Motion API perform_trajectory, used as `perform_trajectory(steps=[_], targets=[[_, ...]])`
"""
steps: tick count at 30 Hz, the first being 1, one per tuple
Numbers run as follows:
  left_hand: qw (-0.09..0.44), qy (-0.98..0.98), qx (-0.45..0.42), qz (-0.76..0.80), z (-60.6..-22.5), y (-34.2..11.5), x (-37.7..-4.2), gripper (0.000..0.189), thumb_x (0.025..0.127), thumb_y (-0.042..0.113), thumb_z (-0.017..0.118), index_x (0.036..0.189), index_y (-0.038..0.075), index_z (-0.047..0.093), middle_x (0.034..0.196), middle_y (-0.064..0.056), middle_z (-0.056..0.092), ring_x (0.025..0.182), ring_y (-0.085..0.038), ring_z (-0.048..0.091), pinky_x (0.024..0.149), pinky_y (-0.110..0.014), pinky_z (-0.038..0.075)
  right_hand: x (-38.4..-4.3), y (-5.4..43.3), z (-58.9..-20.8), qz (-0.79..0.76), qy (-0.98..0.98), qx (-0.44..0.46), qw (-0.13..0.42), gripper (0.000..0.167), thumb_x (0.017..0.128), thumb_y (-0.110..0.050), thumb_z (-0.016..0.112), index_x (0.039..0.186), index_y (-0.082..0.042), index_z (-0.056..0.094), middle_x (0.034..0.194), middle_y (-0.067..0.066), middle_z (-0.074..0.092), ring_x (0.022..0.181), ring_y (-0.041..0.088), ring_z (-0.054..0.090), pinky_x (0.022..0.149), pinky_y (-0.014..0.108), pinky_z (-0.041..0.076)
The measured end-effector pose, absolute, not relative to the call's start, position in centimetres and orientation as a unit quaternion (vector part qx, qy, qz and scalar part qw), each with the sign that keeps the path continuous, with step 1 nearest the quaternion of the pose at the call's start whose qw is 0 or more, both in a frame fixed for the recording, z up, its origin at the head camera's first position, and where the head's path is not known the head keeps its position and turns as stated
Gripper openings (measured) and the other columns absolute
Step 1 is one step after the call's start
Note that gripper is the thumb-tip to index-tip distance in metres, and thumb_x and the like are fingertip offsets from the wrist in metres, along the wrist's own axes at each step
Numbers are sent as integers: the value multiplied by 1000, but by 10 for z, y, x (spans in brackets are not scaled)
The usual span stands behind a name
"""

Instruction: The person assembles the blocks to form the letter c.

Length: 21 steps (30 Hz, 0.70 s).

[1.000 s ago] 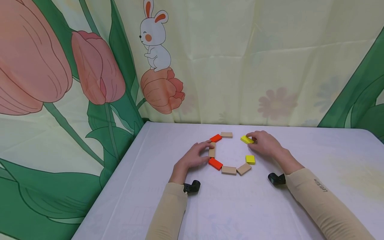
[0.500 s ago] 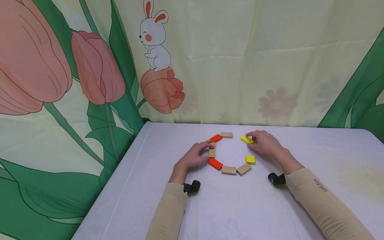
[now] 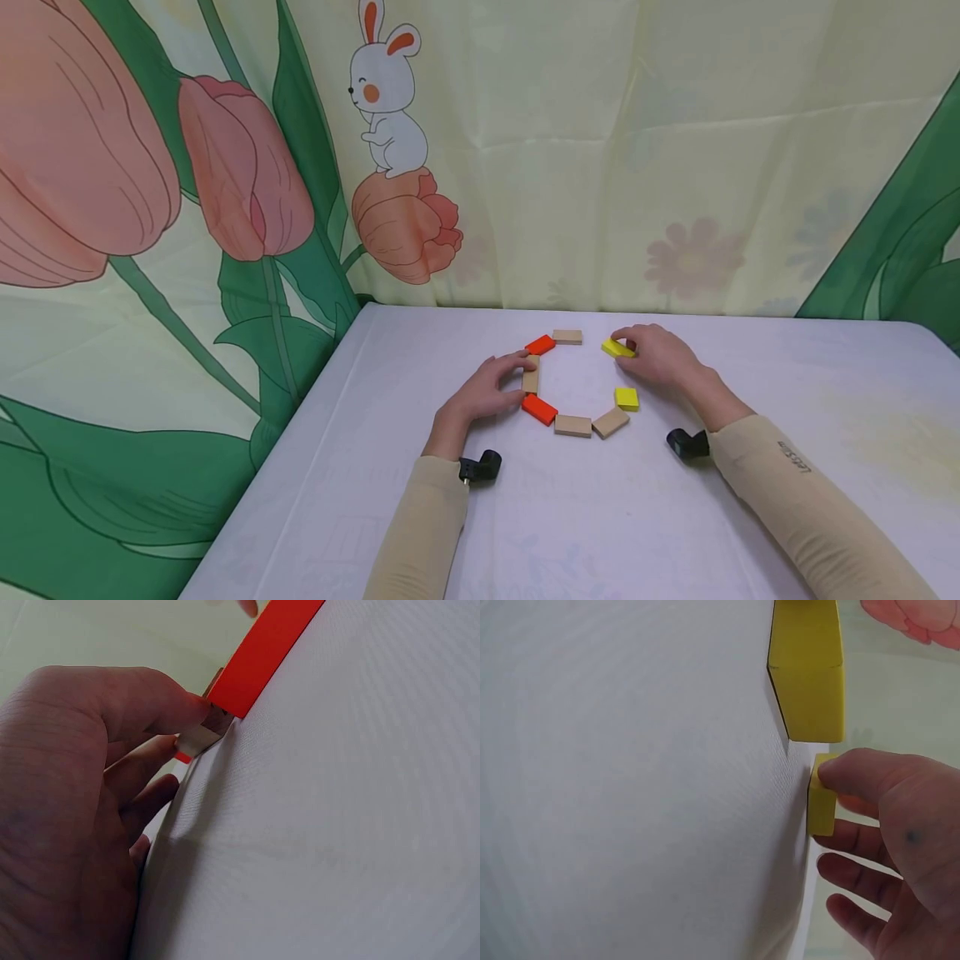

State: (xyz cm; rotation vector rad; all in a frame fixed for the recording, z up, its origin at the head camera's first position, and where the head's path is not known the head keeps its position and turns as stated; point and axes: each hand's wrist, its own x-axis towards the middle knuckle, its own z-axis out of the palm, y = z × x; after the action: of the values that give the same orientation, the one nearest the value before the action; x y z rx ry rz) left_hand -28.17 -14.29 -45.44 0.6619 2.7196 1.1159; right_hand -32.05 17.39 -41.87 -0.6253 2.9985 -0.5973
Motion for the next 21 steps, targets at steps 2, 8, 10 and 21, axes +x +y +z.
perform_trajectory(steps=[2,8,10,21], targets=[[63,901,219,368,-454,-143,-282,44,92,16,65,136,22,62,158,3,41,146,-17,32,122,-39,12,-321,173,-419,-192,961,-199,11,39,90,-12,68,127,1,66,91,10,63,82,27,54,76,44,50],[67,901,216,371,-454,-143,-281,44,92,16,65,136,22,62,158,4,40,147,-19,31,122,-41,14,-321,171,-419,-194,962,-192,12,40,90,-12,69,128,1,65,92,11,64,83,28,55,78,45,51],[69,901,215,372,-454,-143,-281,44,92,16,65,136,23,62,158,4,40,147,-19,31,122,-42,14,-321,171,-420,-194,962,-189,11,41,90,-13,69,128,1,65,93,11,64,84,28,55,78,45,51],[68,902,213,370,-454,-143,-281,44,92,16,65,135,23,62,158,4,40,147,-19,30,122,-42,15,-322,165,-417,-191,965,-181,3,41,90,-13,68,130,0,65,98,14,65,88,31,56,81,48,51]])
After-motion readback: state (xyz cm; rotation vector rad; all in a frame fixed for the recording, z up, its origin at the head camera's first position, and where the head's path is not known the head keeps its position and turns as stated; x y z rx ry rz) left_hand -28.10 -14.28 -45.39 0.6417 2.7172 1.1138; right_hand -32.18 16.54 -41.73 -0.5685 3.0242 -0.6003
